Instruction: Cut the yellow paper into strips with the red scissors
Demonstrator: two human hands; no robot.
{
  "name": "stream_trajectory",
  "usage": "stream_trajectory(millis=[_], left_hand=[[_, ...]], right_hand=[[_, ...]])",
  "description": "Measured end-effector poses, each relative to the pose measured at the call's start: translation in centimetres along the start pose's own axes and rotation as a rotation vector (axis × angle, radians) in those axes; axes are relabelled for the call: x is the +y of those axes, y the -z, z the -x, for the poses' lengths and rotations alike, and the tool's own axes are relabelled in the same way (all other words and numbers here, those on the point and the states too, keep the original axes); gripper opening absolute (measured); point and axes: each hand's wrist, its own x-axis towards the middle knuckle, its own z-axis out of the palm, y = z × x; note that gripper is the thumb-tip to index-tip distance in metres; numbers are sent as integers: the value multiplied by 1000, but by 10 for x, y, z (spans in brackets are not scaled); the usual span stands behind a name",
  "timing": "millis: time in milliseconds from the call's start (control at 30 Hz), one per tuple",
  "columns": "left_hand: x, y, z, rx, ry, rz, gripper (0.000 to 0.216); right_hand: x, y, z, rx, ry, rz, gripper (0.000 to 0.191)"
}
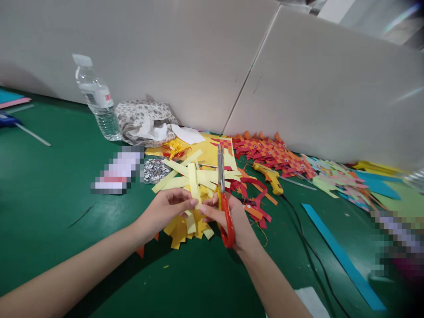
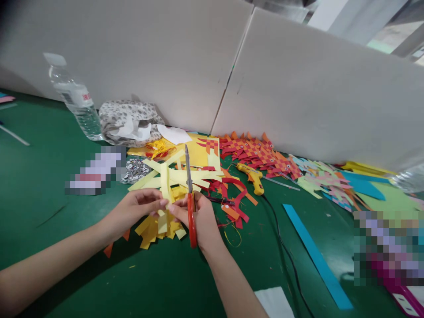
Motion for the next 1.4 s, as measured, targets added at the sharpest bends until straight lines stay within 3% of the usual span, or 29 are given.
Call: stream_trajectory(millis=[133, 433, 733, 1400], left_hand=[[2, 6, -3, 78, -38, 98, 15], [11, 8, -3, 262, -168, 223, 17], [11, 7, -3, 301, -205, 245, 20], [10, 7, -3, 261, -198, 229, 16]], right_hand=[[-1, 4, 2, 184, 164, 388, 32], [-4, 4, 6, 204, 377, 1076, 30], [-3, 1, 8, 148, 346, 1114, 35], [-3, 0, 9, 124, 320, 1092, 36]])
